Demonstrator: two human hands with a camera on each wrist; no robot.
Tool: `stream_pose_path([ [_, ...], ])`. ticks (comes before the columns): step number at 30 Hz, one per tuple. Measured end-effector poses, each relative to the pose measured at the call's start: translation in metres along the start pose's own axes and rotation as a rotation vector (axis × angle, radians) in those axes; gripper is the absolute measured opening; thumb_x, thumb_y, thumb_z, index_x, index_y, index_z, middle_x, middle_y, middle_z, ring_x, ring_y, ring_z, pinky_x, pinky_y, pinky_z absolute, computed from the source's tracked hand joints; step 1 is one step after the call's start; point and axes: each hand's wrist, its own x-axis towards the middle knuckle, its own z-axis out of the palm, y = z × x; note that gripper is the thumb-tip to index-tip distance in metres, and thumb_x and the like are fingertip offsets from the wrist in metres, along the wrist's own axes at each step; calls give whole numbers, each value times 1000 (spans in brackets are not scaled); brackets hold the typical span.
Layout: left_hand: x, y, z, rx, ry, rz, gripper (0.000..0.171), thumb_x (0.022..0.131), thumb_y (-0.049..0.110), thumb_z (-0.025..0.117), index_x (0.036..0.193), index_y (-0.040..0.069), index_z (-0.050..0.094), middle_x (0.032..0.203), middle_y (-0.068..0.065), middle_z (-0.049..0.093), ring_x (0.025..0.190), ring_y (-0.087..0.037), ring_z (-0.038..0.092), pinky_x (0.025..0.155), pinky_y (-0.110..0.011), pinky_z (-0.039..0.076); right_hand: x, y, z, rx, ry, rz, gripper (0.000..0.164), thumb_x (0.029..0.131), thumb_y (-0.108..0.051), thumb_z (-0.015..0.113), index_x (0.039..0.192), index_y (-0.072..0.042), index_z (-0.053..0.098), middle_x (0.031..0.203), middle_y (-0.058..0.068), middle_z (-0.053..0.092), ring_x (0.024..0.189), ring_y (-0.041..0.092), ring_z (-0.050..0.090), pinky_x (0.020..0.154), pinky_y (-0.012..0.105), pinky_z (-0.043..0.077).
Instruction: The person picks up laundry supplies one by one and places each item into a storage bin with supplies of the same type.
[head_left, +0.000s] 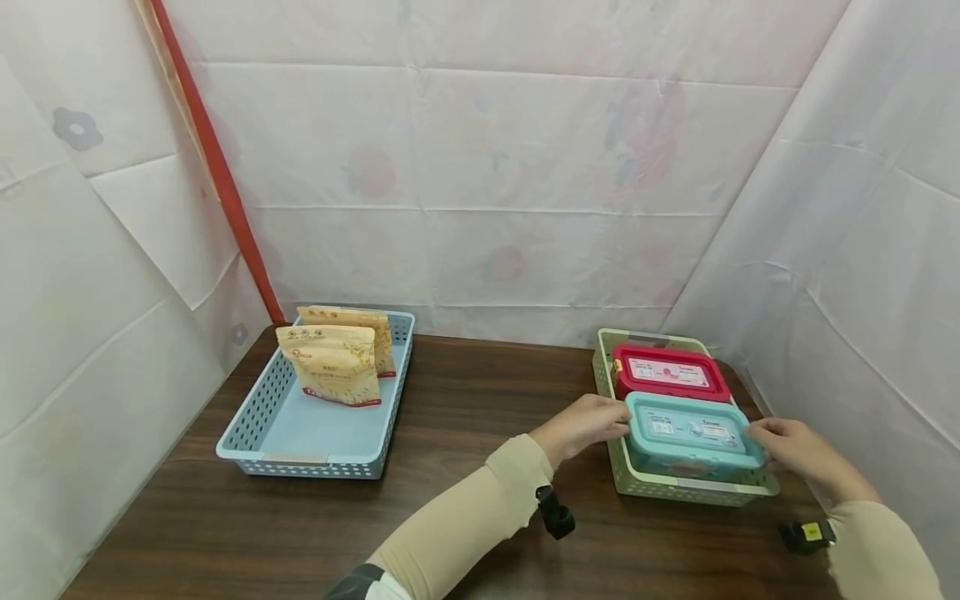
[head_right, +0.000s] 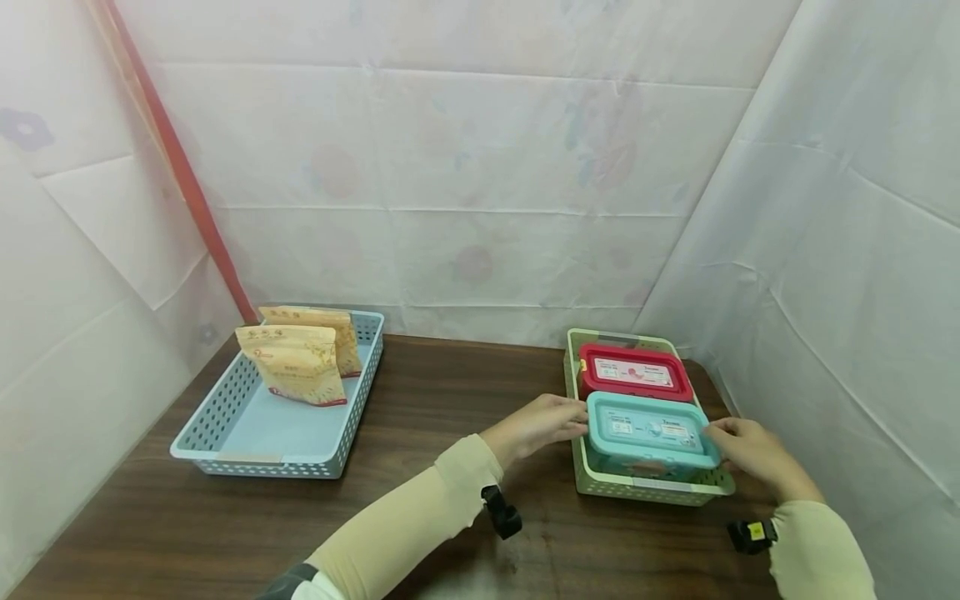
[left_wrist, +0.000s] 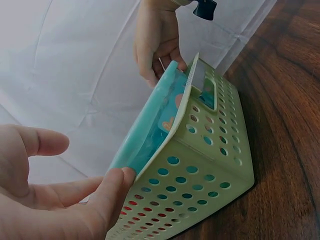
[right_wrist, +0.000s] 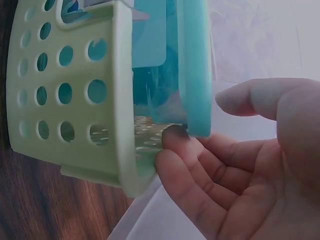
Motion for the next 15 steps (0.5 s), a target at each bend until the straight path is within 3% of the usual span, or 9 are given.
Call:
stream_pose_path([
  [9, -1, -4, -7, -8, -76, 49, 48, 105, 24, 53, 141, -9, 50, 135, -15, 59, 119, -23, 61, 102, -35, 48, -1, -5, 1, -7, -9, 3, 74, 108, -42, 38, 138, 26, 32, 121, 31, 56, 103, 30, 60, 86, 49, 56],
  [15, 0, -6, -16, -3, -82, 67, 46, 105, 23, 53, 143, -2, 52, 136, -14, 58, 117, -22, 62, 102, -36, 48, -1, -8, 1, -84, 47, 0, 76, 107, -45, 37, 139, 23, 34, 128, 37, 52, 113, 44, 54, 89, 60, 50],
])
